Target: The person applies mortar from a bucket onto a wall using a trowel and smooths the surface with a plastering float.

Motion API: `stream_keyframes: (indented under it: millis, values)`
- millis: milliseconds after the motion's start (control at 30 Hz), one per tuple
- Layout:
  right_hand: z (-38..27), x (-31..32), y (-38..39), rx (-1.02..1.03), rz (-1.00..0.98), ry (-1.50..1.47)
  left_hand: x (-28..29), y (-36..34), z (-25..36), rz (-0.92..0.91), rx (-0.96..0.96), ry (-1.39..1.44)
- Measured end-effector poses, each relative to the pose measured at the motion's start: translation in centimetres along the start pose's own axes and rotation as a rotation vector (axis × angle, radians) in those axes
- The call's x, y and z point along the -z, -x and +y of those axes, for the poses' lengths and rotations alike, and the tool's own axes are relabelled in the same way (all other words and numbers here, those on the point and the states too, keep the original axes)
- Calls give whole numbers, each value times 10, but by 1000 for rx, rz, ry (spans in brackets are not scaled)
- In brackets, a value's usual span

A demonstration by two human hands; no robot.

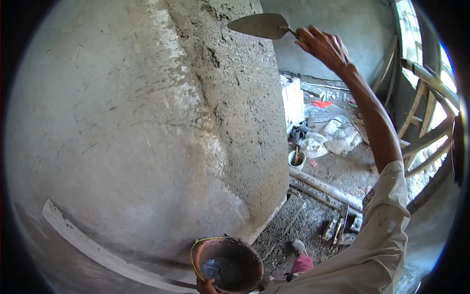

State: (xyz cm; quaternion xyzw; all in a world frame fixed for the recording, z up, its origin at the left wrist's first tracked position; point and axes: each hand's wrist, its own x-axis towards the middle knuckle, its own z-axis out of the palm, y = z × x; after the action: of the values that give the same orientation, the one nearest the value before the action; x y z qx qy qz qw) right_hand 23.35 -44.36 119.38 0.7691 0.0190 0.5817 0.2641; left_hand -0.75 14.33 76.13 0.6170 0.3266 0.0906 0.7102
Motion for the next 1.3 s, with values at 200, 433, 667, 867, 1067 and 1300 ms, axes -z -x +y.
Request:
stream_keyframes:
  millis: [200,433,667,867,1067,1300]
  values:
    - [54,-107,-84,154,-23,-1,-76,-8,-7,115,-12,-152]
    - [76,-141,-137,378,49,-132,-163,-4,-41,320,-54,73]
    - [108,-111,-136,165,-541,-154,-200,11,-65,206,-803,-573]
    - [130,-170,-29,-109,-149,-385,-188,37,-39,273,-85,-34]
    - [-43,-93,208,-1096,-1217,-1485,-151,-42,-78,98,-88,-56]
    - [-253,95,345,-77,-1250,-1313,-136,-47,-29,-120,-348,-168]
